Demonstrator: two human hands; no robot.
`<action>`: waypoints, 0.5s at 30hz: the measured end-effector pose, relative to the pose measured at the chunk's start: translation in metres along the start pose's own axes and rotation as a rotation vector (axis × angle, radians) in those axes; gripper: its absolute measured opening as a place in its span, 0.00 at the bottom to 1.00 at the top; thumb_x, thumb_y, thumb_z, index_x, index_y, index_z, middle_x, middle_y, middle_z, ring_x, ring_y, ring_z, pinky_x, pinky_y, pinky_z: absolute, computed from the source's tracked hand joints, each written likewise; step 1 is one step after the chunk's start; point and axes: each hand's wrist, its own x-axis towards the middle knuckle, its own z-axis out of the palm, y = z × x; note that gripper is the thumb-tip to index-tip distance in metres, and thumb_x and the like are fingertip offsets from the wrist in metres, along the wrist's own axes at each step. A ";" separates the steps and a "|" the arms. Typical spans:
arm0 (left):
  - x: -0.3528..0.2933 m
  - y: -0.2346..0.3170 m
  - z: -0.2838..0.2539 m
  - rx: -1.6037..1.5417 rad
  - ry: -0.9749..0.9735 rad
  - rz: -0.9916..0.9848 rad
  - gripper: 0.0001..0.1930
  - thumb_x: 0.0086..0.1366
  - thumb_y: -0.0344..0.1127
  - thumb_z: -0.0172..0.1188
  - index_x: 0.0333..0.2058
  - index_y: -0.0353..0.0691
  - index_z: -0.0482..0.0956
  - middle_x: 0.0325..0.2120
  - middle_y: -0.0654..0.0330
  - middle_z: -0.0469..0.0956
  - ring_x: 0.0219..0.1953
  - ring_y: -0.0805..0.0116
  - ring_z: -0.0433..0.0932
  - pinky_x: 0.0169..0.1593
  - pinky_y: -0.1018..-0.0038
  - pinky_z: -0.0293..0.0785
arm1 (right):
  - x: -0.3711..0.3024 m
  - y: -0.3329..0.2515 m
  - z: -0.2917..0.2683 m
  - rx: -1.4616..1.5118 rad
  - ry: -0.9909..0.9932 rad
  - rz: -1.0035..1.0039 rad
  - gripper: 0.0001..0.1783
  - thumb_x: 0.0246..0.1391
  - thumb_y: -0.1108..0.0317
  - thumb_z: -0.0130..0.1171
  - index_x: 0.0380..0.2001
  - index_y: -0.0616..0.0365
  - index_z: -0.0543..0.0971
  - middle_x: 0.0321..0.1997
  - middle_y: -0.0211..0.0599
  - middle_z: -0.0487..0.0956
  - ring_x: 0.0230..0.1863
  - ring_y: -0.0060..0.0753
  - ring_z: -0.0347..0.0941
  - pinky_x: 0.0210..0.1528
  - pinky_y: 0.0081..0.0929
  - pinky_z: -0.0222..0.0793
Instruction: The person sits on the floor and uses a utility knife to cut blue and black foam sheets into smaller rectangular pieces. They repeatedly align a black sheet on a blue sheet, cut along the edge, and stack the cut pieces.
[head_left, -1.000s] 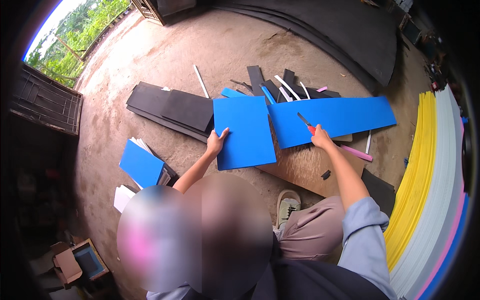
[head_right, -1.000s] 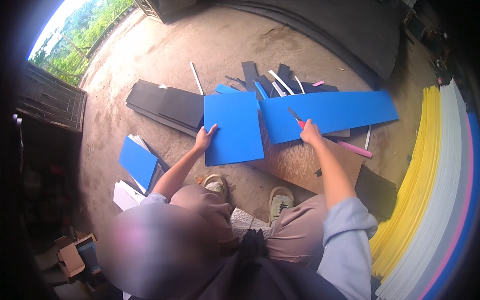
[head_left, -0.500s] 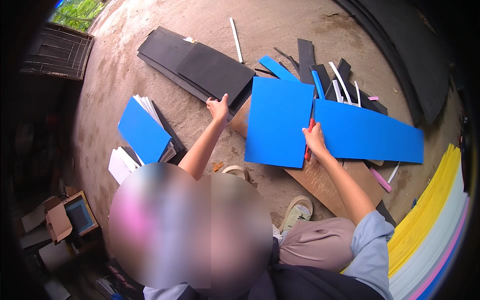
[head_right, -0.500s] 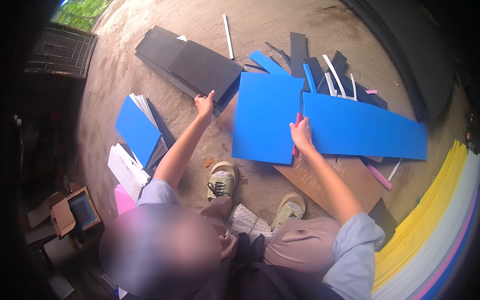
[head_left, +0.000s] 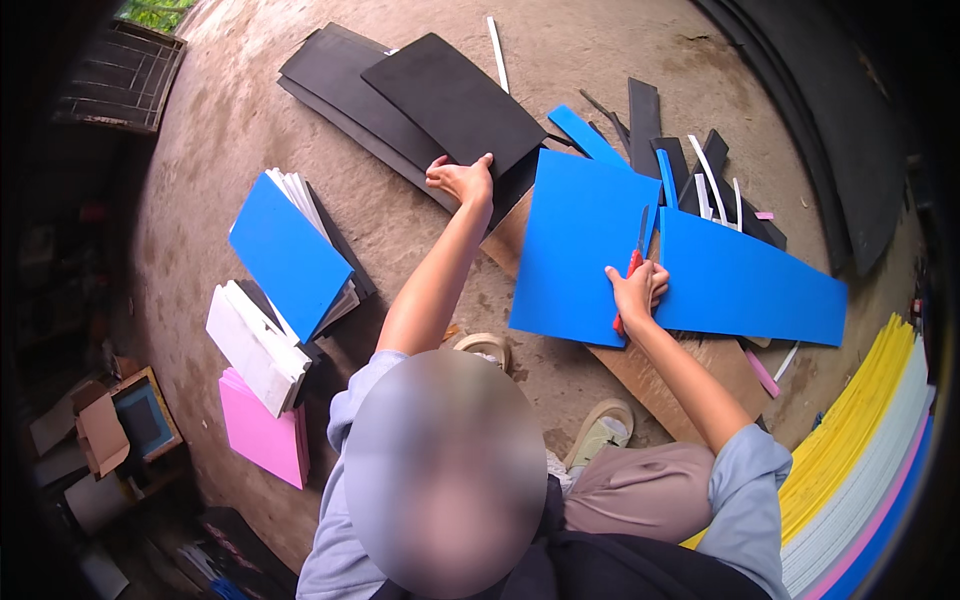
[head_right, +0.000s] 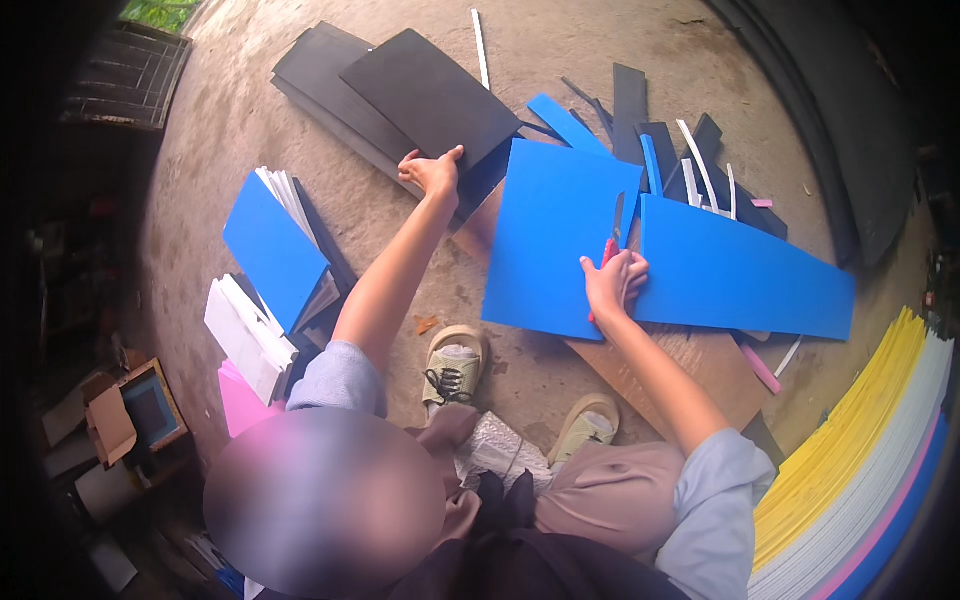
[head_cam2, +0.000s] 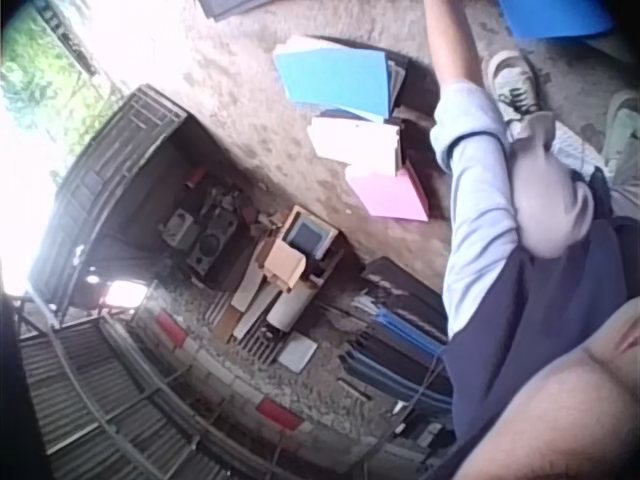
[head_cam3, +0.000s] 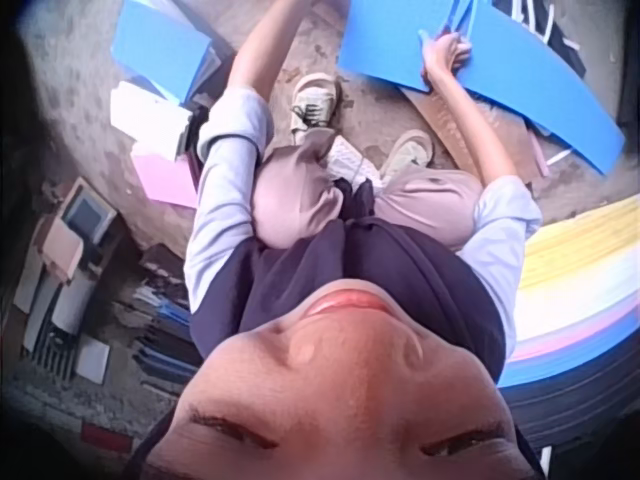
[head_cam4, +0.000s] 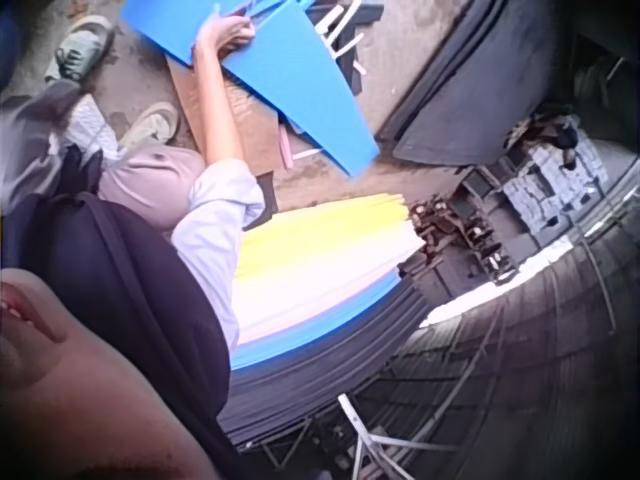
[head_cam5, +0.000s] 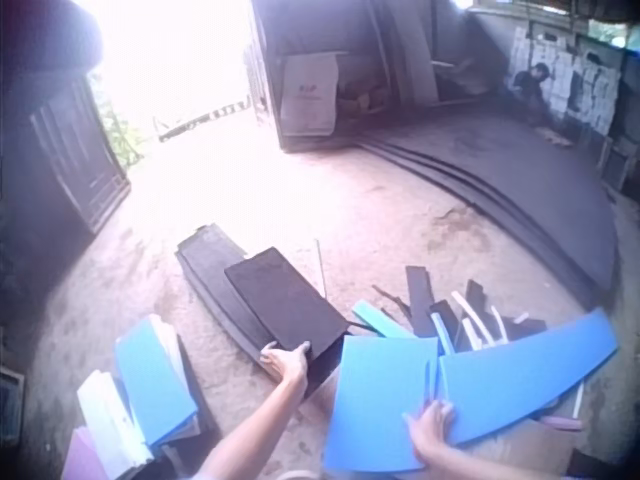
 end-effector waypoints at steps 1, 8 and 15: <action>-0.003 0.001 -0.002 -0.091 -0.062 0.071 0.35 0.42 0.32 0.70 0.46 0.38 0.57 0.45 0.50 0.62 0.51 0.56 0.63 0.55 0.67 0.61 | 0.002 0.003 0.000 0.005 0.007 0.001 0.34 0.40 0.58 0.66 0.44 0.67 0.63 0.54 0.50 0.52 0.55 0.51 0.49 0.54 0.48 0.53; 0.007 0.005 -0.068 -0.455 -0.191 0.632 0.26 0.62 0.26 0.49 0.59 0.38 0.58 0.51 0.49 0.69 0.50 0.62 0.71 0.53 0.72 0.65 | 0.014 0.001 0.014 0.052 0.066 -0.136 0.36 0.39 0.54 0.67 0.43 0.67 0.63 0.54 0.48 0.53 0.54 0.50 0.50 0.57 0.43 0.51; -0.009 -0.017 -0.123 -0.555 -0.560 0.366 0.26 0.64 0.28 0.47 0.61 0.39 0.54 0.56 0.55 0.64 0.54 0.71 0.66 0.57 0.76 0.60 | 0.022 -0.034 0.009 0.092 -0.006 -0.085 0.34 0.44 0.57 0.64 0.43 0.74 0.63 0.52 0.53 0.56 0.53 0.51 0.55 0.56 0.39 0.56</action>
